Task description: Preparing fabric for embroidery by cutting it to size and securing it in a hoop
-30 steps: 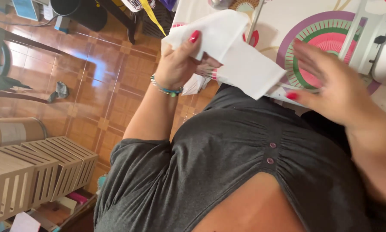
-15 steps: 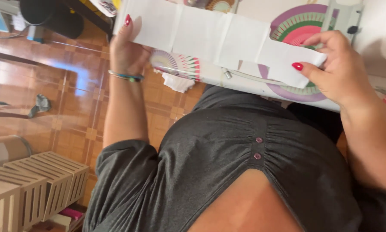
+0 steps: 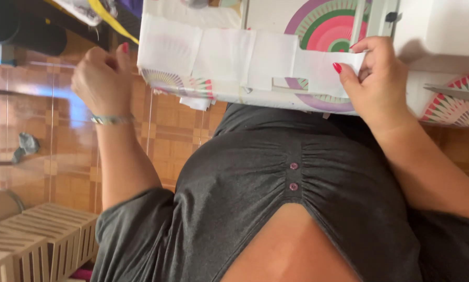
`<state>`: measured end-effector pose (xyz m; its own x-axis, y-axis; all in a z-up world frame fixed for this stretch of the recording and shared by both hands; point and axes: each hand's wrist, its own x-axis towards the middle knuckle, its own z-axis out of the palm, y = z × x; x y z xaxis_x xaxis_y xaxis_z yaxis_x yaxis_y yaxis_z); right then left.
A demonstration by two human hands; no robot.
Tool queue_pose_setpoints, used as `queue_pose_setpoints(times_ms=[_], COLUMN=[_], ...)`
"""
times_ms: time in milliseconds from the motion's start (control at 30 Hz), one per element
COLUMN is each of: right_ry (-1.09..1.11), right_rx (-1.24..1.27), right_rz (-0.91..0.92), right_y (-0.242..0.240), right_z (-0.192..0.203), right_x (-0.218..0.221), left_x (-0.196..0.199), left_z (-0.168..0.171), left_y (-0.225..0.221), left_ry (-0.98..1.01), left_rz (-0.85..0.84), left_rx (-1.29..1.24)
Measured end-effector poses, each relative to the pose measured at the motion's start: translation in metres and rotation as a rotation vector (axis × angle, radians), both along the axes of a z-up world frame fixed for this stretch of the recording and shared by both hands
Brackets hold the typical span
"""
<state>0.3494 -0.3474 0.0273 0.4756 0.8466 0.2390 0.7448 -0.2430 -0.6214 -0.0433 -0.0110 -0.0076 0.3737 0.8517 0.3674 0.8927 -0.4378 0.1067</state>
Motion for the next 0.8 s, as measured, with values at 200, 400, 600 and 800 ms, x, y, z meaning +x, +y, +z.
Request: queue_pose_setpoints(times_ms=[200, 400, 600, 800], right_ry=[-0.061, -0.147, -0.38, -0.547], right_rx=[0.004, 0.0, -0.063, 0.024], right_rz=[0.006, 0.028, 0.011, 0.13], right_y=[0.008, 0.005, 0.003, 0.014], right_z=[-0.007, -0.011, -0.012, 0.016], right_x=[0.005, 0.011, 0.014, 0.009], left_x=[0.112, 0.145, 0.146, 0.145], left_z=[0.038, 0.034, 0.039, 0.04], left_y=[-0.105, -0.1, -0.105, -0.106], left_ry=[-0.085, 0.07, 0.054, 0.063], left_rz=[-0.844, -0.906, -0.884, -0.871], left_rx=[-0.182, -0.102, -0.08, -0.068])
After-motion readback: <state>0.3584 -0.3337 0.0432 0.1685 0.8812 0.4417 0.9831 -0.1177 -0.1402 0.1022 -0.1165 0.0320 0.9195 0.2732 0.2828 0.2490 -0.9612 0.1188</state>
